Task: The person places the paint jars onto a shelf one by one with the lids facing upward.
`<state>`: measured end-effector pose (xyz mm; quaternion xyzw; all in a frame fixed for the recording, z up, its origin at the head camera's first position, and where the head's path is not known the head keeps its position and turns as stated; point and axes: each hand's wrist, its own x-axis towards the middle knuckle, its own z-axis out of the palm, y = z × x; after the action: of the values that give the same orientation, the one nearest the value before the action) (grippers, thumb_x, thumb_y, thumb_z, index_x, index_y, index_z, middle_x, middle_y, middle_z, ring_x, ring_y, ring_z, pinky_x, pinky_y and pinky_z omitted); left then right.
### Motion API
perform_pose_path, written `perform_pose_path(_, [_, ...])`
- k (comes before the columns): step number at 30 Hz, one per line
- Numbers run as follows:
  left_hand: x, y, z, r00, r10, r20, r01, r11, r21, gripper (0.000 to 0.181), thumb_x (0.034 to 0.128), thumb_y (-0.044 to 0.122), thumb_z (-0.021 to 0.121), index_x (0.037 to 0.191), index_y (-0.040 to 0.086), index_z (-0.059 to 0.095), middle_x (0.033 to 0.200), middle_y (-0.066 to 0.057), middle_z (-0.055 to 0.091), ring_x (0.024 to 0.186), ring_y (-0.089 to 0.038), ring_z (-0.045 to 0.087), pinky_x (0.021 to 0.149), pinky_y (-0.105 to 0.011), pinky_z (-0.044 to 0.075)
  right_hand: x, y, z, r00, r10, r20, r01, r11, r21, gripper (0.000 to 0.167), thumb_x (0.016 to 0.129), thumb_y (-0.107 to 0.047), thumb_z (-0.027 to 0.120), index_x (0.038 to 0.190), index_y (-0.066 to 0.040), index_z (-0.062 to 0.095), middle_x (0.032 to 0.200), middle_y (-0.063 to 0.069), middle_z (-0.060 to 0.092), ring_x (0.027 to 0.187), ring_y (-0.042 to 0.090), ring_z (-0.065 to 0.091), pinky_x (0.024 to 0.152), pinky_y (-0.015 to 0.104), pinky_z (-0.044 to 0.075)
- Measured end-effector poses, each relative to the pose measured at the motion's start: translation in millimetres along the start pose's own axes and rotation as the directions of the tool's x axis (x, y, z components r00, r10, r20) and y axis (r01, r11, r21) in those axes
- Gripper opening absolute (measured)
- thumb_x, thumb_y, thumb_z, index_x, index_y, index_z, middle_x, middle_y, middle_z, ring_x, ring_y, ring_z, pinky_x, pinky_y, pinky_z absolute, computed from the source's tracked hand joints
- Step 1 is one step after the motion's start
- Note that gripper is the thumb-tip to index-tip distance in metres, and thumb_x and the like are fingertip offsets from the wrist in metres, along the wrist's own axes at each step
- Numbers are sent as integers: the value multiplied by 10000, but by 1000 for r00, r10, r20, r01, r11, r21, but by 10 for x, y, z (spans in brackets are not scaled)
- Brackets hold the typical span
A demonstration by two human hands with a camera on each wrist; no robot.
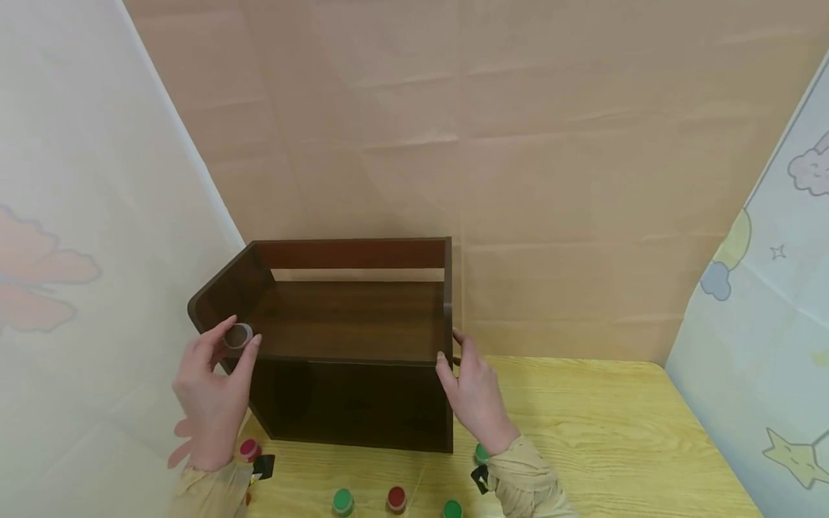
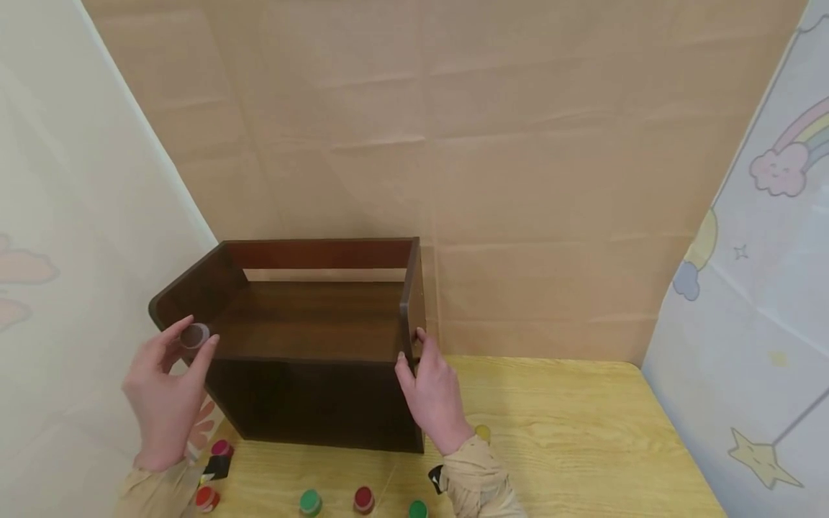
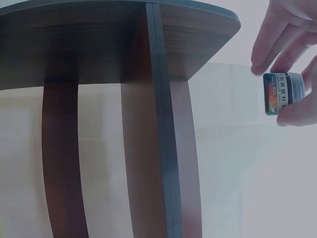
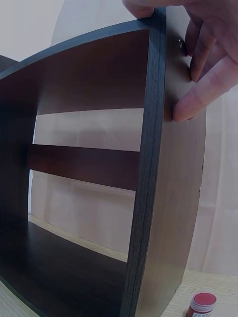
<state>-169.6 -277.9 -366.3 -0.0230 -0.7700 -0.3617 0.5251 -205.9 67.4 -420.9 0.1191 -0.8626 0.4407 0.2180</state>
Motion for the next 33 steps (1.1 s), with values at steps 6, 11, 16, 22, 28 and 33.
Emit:
perform_pose_path(6, [24, -41, 51, 1000, 1, -21, 0, 999, 53, 461, 778, 47, 890, 1213, 45, 735, 1057, -126, 728, 855, 20, 578, 838, -110, 437, 6, -6, -9, 1000, 15, 3, -15, 1000, 0, 533, 1024, -269, 597, 1430, 43, 448, 1353, 276, 580, 997, 363, 706, 727, 441, 597])
perform_pose_path(11, [45, -101, 67, 999, 36, 7, -37, 993, 113, 446, 779, 69, 894, 1191, 21, 730, 1051, -127, 741, 839, -182, 641, 815, -92, 407, -2, -4, -3, 1000, 18, 7, -18, 1000, 3, 536, 1024, -266, 601, 1432, 44, 448, 1370, 265, 573, 997, 363, 706, 720, 434, 598])
perform_pose_path(16, [77, -152, 73, 998, 45, 43, -53, 978, 202, 425, 794, 122, 894, 1173, 17, 732, 1081, -156, 734, 909, -321, 683, 848, -182, 447, -2, -5, 1, 1000, 14, 11, -14, 1000, 0, 536, 1029, -270, 595, 1432, 49, 447, 1368, 265, 576, 1005, 373, 699, 702, 423, 597])
perform_pose_path(22, [112, -244, 128, 996, 26, 82, -47, 962, 269, 450, 772, 69, 901, 1173, -20, 715, 1071, -206, 726, 882, -360, 689, 781, -524, 540, 11, 2, -8, 1000, 3, 17, -3, 1000, -17, 531, 1037, -270, 580, 1431, 57, 439, 1312, 288, 603, 986, 391, 698, 659, 398, 588])
perform_pose_path(28, [154, -351, 244, 993, 47, 105, -74, 962, 264, 450, 777, 13, 881, 1181, -66, 698, 1102, -269, 689, 984, -441, 654, 841, -585, 511, 8, 24, -41, 1000, 14, 5, -14, 999, -38, 517, 1047, -281, 561, 1425, 53, 442, 1284, 281, 623, 988, 384, 700, 721, 461, 590])
perform_pose_path(33, [159, -460, 300, 995, 23, 95, -50, 955, 293, 436, 766, 8, 887, 1154, -77, 706, 1073, -286, 689, 972, -466, 649, 837, -600, 501, 7, 35, -49, 1000, -23, -2, 23, 999, -48, 500, 1048, -264, 566, 1407, 62, 442, 1239, 307, 635, 969, 396, 703, 709, 477, 589])
